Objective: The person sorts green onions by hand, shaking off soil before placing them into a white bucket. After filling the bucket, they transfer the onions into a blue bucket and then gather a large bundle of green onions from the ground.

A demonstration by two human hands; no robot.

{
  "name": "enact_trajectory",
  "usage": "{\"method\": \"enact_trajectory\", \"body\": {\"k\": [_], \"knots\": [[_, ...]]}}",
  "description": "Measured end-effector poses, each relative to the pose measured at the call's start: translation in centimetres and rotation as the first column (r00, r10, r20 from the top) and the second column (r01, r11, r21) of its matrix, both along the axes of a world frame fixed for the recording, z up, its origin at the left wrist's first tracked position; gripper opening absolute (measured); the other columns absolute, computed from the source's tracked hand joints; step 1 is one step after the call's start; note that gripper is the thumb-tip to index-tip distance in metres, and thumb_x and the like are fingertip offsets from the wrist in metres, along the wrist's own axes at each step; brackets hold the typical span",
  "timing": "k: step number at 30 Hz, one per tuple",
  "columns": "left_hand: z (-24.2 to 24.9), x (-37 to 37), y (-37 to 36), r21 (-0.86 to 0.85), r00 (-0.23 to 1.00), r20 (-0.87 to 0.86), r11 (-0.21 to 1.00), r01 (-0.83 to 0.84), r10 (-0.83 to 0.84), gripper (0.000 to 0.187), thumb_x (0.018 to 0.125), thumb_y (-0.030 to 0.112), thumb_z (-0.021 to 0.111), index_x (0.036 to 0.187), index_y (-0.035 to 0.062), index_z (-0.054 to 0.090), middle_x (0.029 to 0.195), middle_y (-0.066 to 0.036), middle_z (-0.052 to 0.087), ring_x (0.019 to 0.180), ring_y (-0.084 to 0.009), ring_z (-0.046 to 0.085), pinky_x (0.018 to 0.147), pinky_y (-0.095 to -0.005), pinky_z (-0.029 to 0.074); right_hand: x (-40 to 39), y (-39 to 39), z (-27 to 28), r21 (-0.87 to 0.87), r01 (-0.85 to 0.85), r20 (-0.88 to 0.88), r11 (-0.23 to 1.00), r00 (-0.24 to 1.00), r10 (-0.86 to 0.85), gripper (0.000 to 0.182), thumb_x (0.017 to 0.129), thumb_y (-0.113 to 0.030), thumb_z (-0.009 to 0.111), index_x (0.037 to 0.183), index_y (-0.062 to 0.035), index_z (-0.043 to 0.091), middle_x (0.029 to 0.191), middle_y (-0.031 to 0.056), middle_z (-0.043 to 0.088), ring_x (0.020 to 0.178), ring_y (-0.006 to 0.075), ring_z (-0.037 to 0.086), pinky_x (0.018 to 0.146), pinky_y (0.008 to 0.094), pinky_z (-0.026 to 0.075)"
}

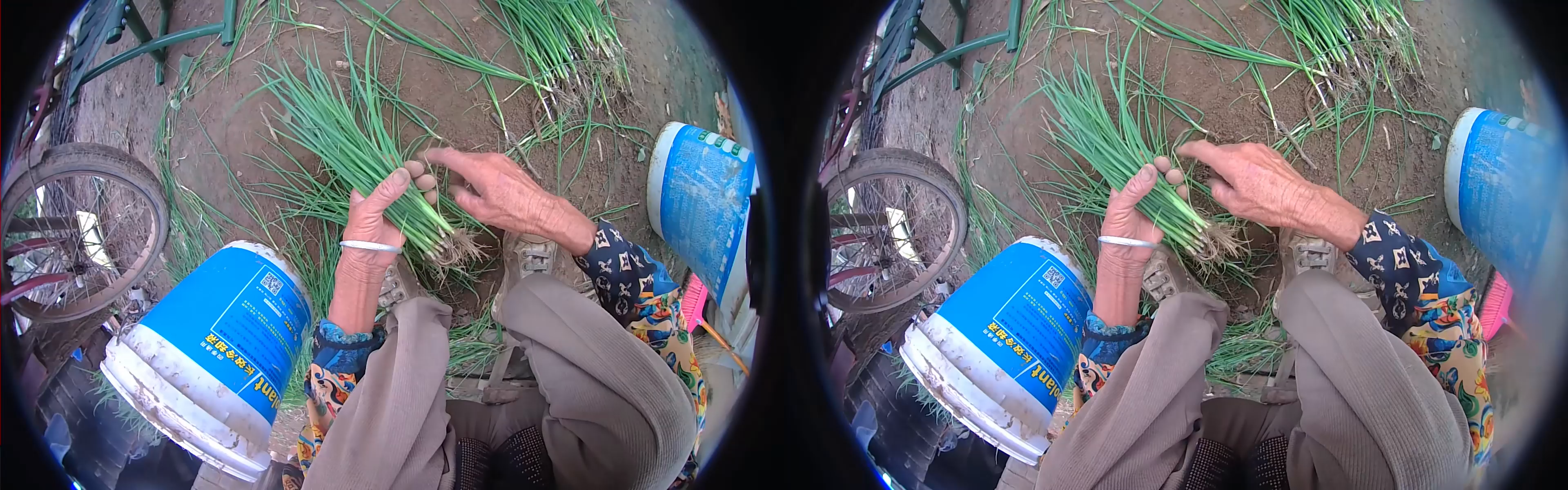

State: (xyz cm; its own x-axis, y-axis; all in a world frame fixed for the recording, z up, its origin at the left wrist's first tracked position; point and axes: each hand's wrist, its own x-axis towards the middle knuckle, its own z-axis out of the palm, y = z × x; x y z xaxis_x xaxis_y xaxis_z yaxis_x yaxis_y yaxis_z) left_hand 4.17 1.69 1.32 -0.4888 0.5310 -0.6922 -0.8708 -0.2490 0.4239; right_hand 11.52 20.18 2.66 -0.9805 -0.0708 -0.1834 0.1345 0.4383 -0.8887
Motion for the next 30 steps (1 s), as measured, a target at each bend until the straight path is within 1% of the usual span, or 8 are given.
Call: {"method": "enact_trajectory", "body": {"k": [5,8,13,17,19,23,26,30], "knots": [[1.7,-1.4,-1.3,0.029,0.992,-0.129,1.000,0.009,-0.005,0.023,0.087,0.010,0.062,0.108,0.0056,0.053,0.098,-0.008,0.061,0.091,-0.0221,0.061,0.072,-0.0372,0.057,1.2,-0.1,-0.7,0.104,-0.275,0.147,0.956,0.955,0.259,0.024,0.087,-0.020,0.054,0.078,0.0018,0.056,0.076,0.0216,0.060,0.079,0.0398,0.061,0.073,0.0470,0.049],[2.7,-3.9,-3.6,0.354,0.973,-0.097,0.921,-0.163,0.209,0.028,0.089,0.008,0.058,0.115,0.0062,0.050,0.100,-0.002,0.058,0.087,-0.0154,0.053,0.073,-0.0327,0.048,2.7,1.1,-1.4,0.229,-0.409,0.368,0.883,0.876,0.310,0.026,0.088,-0.023,0.055,0.084,0.0026,0.055,0.065,0.0193,0.058,0.073,0.0375,0.063,0.068,0.0456,0.050],[2.9,-4.2,-3.5,0.364,0.968,-0.090,0.913,-0.186,0.233,0.027,0.090,0.012,0.058,0.116,0.0077,0.050,0.094,0.000,0.057,0.079,-0.0136,0.049,0.072,-0.0326,0.044,-1.1,5.4,-0.3,0.444,0.233,0.206,0.865,0.913,-0.352,0.027,0.087,-0.017,0.054,0.106,0.0008,0.049,0.075,0.0209,0.062,0.074,0.0330,0.064,0.071,0.0457,0.051],[1.5,-2.2,-2.1,0.279,0.986,-0.046,0.950,-0.142,0.161,0.026,0.089,0.016,0.061,0.113,0.0091,0.052,0.085,0.001,0.055,0.075,-0.0133,0.047,0.072,-0.0313,0.043,-2.0,9.8,-4.2,0.647,0.301,-0.081,0.700,0.941,-0.329,0.027,0.084,-0.017,0.058,0.103,0.0010,0.054,0.087,0.0162,0.063,0.070,0.0304,0.061,0.071,0.0427,0.049],[1.1,-1.8,-1.6,0.190,0.992,-0.049,0.976,-0.108,0.120,0.024,0.089,0.017,0.062,0.111,0.0096,0.054,0.082,0.000,0.054,0.075,-0.0133,0.047,0.071,-0.0310,0.043,-2.7,10.4,-3.3,0.616,0.237,0.032,0.752,0.946,-0.323,0.027,0.082,-0.018,0.060,0.100,0.0012,0.056,0.086,0.0140,0.064,0.072,0.0274,0.061,0.071,0.0405,0.049],[0.5,-1.2,-0.4,-0.049,0.990,-0.136,0.998,-0.043,0.036,0.031,0.083,0.015,0.069,0.110,0.0094,0.055,0.100,-0.006,0.062,0.077,-0.0136,0.055,0.068,-0.0316,0.048,-2.2,8.2,-0.7,0.026,0.350,0.357,0.936,0.871,-0.336,0.023,0.089,-0.023,0.056,0.095,-0.0008,0.058,0.081,0.0085,0.063,0.070,0.0129,0.057,0.065,0.0306,0.048],[0.5,-0.4,1.5,-0.082,0.990,-0.143,0.996,-0.018,0.006,0.031,0.080,0.014,0.073,0.106,0.0068,0.057,0.105,-0.010,0.063,0.078,-0.0141,0.058,0.068,-0.0310,0.051,-1.2,3.8,0.1,-0.311,0.242,0.358,0.919,0.926,-0.122,0.021,0.095,-0.022,0.047,0.096,-0.0015,0.050,0.079,0.0072,0.063,0.066,0.0124,0.058,0.057,0.0271,0.049],[0.3,0.4,2.5,-0.115,0.989,-0.146,0.992,-0.048,0.031,0.030,0.078,0.009,0.074,0.102,0.0051,0.058,0.097,-0.008,0.064,0.081,-0.0164,0.061,0.071,-0.0301,0.051,0.0,0.1,1.2,-0.346,0.066,0.233,0.936,0.972,0.017,0.021,0.090,-0.020,0.053,0.094,-0.0002,0.049,0.075,0.0102,0.058,0.066,0.0180,0.059,0.062,0.0339,0.050]]}}
